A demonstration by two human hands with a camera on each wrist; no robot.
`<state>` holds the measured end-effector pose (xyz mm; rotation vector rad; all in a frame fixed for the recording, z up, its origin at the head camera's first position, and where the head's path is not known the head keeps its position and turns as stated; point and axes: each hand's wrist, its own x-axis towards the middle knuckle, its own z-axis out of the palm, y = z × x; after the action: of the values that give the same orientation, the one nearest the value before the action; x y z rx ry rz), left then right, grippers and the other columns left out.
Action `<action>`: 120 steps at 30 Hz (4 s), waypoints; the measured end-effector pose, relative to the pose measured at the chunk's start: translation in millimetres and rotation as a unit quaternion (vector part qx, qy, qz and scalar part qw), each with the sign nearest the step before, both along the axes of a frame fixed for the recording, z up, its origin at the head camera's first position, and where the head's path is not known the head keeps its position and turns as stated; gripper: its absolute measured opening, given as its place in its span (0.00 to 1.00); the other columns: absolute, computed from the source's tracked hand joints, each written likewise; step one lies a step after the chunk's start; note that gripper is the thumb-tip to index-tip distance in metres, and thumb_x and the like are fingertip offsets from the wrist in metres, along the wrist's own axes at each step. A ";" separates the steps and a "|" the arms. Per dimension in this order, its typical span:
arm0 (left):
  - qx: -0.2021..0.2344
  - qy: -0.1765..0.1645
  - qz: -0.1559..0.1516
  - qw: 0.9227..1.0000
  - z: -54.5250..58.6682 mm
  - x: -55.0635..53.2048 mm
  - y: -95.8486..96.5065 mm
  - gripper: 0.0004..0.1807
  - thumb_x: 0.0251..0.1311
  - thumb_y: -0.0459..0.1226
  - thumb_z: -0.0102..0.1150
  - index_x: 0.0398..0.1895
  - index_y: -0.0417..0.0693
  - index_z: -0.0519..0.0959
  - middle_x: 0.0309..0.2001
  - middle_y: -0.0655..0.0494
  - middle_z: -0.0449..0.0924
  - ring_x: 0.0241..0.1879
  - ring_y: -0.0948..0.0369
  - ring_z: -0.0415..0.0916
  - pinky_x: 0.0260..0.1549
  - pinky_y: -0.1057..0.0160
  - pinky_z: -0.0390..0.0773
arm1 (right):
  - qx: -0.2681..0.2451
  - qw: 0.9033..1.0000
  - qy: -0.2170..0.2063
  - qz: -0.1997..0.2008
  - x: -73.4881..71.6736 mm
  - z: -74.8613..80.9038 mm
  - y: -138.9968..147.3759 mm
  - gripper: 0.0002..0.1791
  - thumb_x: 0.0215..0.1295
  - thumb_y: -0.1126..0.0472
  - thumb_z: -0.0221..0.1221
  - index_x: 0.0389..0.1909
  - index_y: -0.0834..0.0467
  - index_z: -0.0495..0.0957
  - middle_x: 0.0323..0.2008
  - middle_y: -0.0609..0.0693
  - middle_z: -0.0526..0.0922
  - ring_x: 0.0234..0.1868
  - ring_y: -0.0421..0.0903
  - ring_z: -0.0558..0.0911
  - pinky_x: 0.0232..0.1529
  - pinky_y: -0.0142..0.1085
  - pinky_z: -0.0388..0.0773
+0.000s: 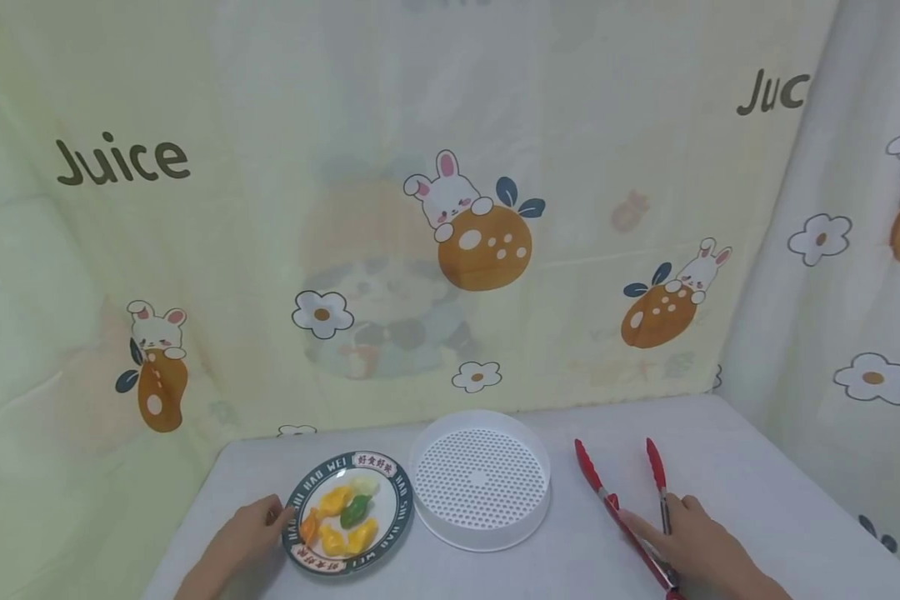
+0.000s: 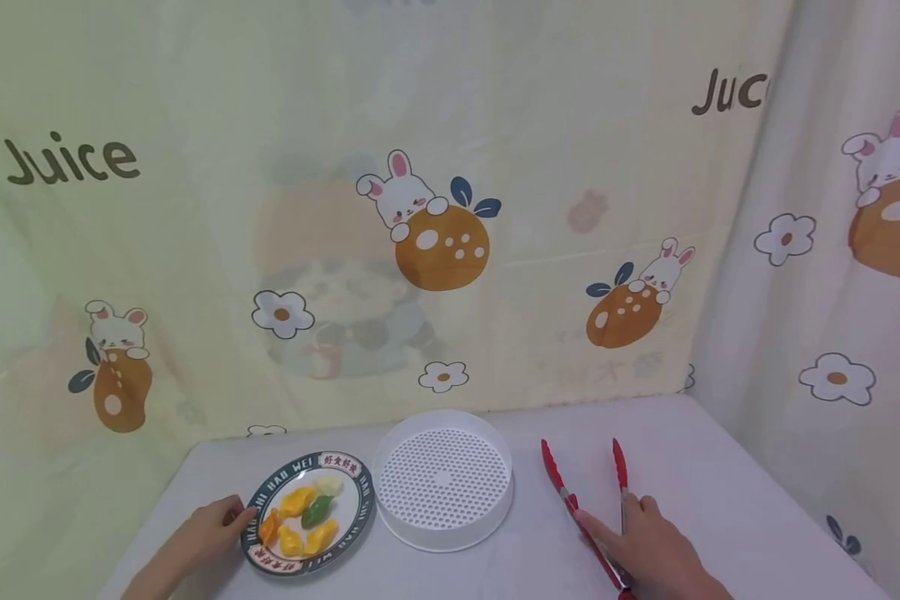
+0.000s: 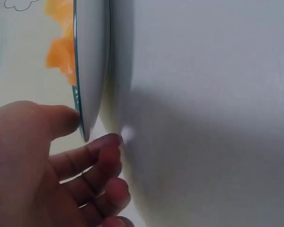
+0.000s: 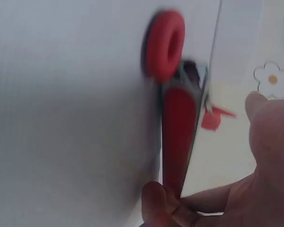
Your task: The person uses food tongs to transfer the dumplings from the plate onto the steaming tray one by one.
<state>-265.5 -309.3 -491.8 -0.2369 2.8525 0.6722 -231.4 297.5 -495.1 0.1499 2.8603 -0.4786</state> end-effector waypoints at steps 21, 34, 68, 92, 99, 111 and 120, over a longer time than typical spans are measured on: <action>0.004 -0.016 -0.004 1.000 -2.0 2.4 6.4 0.20 0.71 0.48 0.53 0.43 0.38 0.78 0.29 0.53 0.76 0.31 0.58 0.71 0.30 0.60 0.72 | -0.058 0.996 0.054 -0.040 -0.1 9.5 -3.9 0.65 0.52 0.28 0.65 0.66 0.80 0.52 0.46 0.72 0.64 0.31 0.51 0.73 0.25 0.38 0.74; 0.011 -0.009 -0.007 1.000 0.5 5.9 8.6 0.17 0.71 0.48 0.54 0.38 0.41 0.78 0.27 0.53 0.75 0.29 0.58 0.70 0.29 0.61 0.71 | -0.126 0.985 0.113 -0.006 1.5 47.8 -12.2 0.56 0.61 0.40 0.65 0.72 0.71 0.45 0.34 0.54 0.70 0.31 0.45 0.71 0.27 0.35 0.68; 0.014 -0.026 0.008 1.000 -0.8 2.2 9.1 0.18 0.72 0.48 0.53 0.41 0.40 0.77 0.29 0.52 0.75 0.31 0.58 0.70 0.30 0.61 0.71 | -0.160 0.984 0.074 0.017 13.7 72.0 -107.9 0.66 0.47 0.27 0.68 0.75 0.66 0.53 0.50 0.60 0.76 0.48 0.51 0.74 0.35 0.39 0.78; 0.018 -0.028 0.019 0.999 0.1 2.7 9.7 0.19 0.72 0.48 0.53 0.40 0.39 0.77 0.29 0.52 0.75 0.31 0.58 0.71 0.30 0.61 0.71 | -0.210 0.972 0.005 0.101 33.3 62.2 -182.5 0.58 0.49 0.30 0.70 0.73 0.61 0.60 0.45 0.53 0.77 0.45 0.49 0.74 0.37 0.39 0.76; 0.018 -0.025 0.021 0.999 0.9 2.7 10.9 0.20 0.71 0.48 0.53 0.43 0.38 0.78 0.30 0.52 0.76 0.31 0.58 0.71 0.30 0.60 0.73 | -0.234 0.961 -0.021 0.145 36.5 54.5 -203.4 0.51 0.51 0.33 0.70 0.69 0.57 0.65 0.44 0.49 0.75 0.44 0.47 0.75 0.37 0.41 0.77; 0.026 -0.022 0.021 0.999 -1.1 2.7 10.6 0.18 0.71 0.48 0.54 0.41 0.39 0.77 0.29 0.51 0.75 0.31 0.58 0.71 0.29 0.61 0.71 | -0.200 0.958 -0.026 0.205 34.0 37.7 -236.0 0.39 0.57 0.35 0.67 0.63 0.52 0.72 0.40 0.44 0.75 0.41 0.43 0.74 0.36 0.40 0.73; 0.031 -0.020 0.023 0.999 0.9 5.2 12.3 0.16 0.71 0.46 0.53 0.37 0.41 0.76 0.27 0.51 0.73 0.29 0.58 0.70 0.28 0.62 0.69 | -0.190 0.955 -0.024 0.224 28.4 40.7 -246.3 0.25 0.60 0.39 0.67 0.52 0.48 0.77 0.32 0.42 0.75 0.34 0.39 0.74 0.34 0.36 0.70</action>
<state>-260.3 -297.0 -490.9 -0.3047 2.7920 0.7540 -203.0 51.3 -454.3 -0.5330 2.5730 -0.8882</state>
